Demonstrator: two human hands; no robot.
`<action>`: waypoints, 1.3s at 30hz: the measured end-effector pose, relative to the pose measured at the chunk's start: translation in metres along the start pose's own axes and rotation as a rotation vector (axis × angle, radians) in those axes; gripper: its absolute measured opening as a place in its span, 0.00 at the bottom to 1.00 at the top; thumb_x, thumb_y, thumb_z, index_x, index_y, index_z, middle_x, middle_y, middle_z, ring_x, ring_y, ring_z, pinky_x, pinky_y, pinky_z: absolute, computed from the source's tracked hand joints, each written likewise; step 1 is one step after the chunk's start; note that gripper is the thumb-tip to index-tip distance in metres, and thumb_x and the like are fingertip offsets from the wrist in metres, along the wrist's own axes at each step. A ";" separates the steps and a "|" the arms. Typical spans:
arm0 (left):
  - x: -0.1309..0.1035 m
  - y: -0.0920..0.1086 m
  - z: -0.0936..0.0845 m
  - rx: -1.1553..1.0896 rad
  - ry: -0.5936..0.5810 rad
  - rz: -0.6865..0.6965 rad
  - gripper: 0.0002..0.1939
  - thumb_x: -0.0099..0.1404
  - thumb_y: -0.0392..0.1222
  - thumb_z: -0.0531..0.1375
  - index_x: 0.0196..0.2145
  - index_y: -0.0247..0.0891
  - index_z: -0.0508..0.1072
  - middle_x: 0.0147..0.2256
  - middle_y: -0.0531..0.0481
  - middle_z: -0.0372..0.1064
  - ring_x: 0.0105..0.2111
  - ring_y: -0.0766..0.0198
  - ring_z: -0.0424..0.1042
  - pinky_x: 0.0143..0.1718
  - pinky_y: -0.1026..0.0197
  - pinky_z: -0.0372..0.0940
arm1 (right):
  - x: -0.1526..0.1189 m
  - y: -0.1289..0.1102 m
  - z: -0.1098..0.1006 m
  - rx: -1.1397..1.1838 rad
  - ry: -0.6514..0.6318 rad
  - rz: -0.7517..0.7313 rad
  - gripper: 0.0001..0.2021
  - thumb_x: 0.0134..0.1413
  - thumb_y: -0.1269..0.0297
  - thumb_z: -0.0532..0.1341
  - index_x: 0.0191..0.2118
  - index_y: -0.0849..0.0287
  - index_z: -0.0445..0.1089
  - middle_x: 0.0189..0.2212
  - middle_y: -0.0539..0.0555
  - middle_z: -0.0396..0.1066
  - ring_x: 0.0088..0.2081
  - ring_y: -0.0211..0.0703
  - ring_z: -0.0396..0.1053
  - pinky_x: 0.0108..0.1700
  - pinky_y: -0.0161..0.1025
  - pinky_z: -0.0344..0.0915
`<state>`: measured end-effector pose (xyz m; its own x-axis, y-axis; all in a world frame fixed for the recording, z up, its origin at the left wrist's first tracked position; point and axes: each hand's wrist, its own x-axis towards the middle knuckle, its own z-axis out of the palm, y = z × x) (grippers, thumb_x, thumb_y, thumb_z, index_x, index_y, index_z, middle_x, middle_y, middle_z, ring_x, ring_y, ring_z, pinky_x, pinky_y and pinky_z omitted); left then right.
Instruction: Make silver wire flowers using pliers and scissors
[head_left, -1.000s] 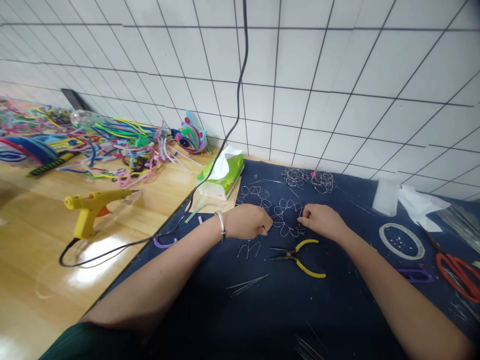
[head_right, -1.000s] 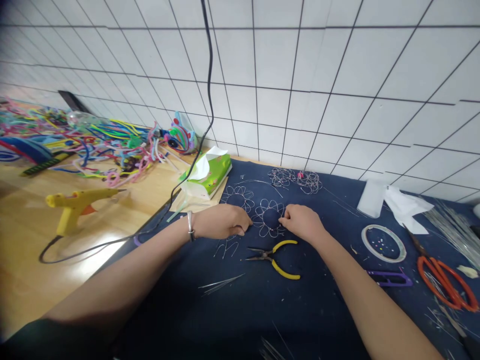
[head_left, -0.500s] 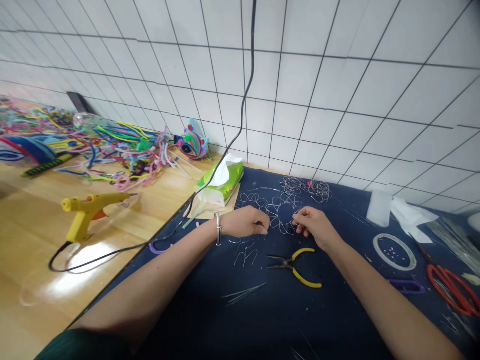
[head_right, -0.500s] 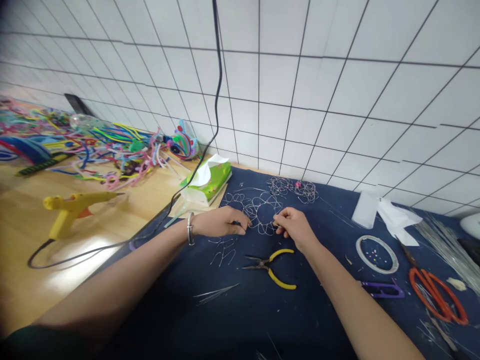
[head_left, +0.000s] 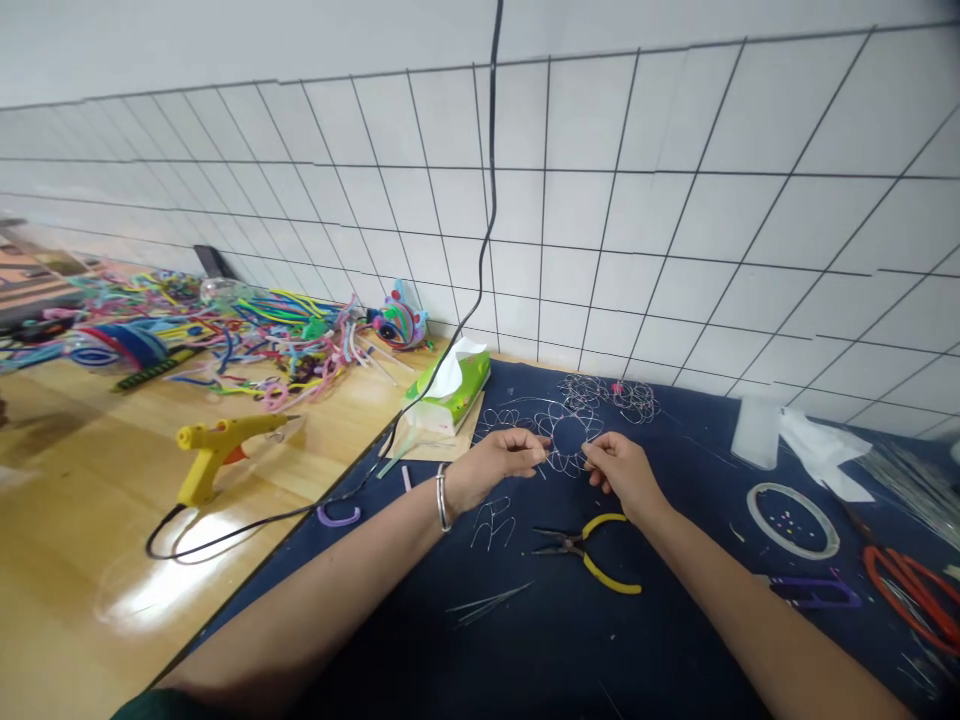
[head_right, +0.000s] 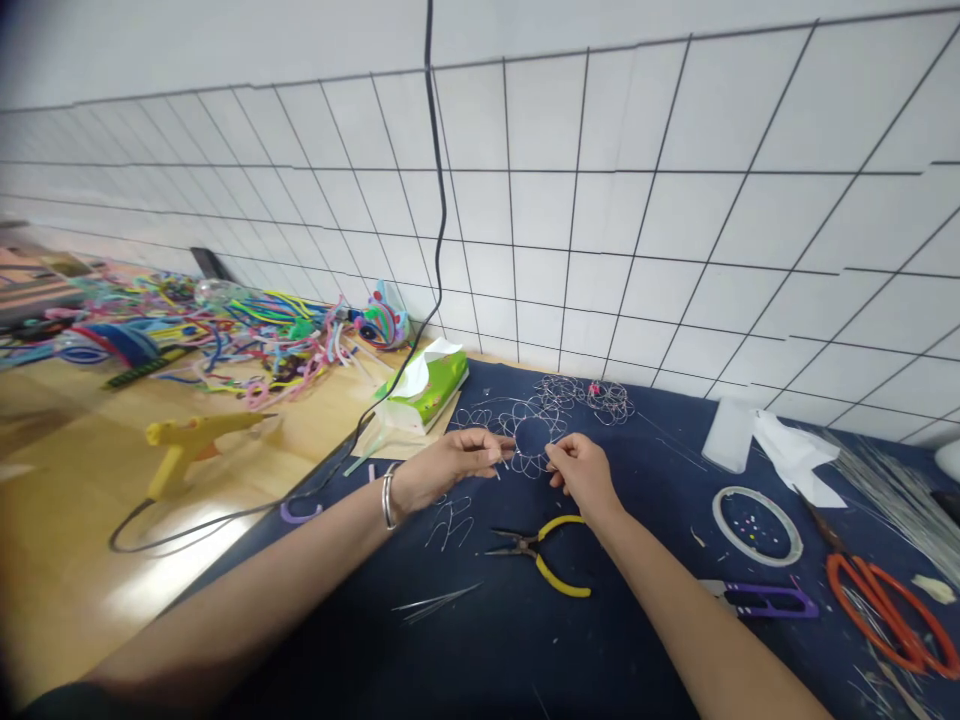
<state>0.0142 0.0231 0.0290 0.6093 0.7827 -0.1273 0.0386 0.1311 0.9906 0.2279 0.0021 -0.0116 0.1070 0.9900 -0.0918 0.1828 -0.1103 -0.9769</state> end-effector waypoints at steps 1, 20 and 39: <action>-0.002 -0.002 0.005 -0.059 0.028 -0.001 0.07 0.59 0.42 0.57 0.32 0.35 0.65 0.50 0.44 0.61 0.52 0.61 0.59 0.46 0.57 0.60 | -0.001 0.000 0.001 0.010 -0.014 0.003 0.13 0.45 0.54 0.58 0.29 0.59 0.63 0.22 0.50 0.68 0.18 0.33 0.64 0.15 0.28 0.54; -0.033 0.001 0.031 0.020 -0.185 0.275 0.07 0.58 0.41 0.58 0.29 0.34 0.69 0.43 0.43 0.66 0.48 0.59 0.62 0.47 0.56 0.58 | -0.017 -0.030 0.006 0.216 -0.591 0.278 0.16 0.41 0.54 0.63 0.32 0.60 0.64 0.18 0.44 0.60 0.16 0.27 0.55 0.17 0.28 0.47; -0.046 0.012 0.033 1.289 0.003 0.481 0.09 0.63 0.34 0.47 0.35 0.34 0.67 0.37 0.45 0.66 0.38 0.60 0.65 0.41 0.56 0.62 | -0.028 -0.059 0.006 0.087 -0.429 -0.008 0.24 0.55 0.47 0.45 0.33 0.61 0.69 0.29 0.54 0.67 0.30 0.37 0.63 0.29 0.34 0.58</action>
<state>0.0129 -0.0316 0.0486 0.7697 0.5918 0.2396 0.5284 -0.8011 0.2812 0.2079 -0.0189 0.0477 -0.3134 0.9395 -0.1382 0.0974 -0.1129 -0.9888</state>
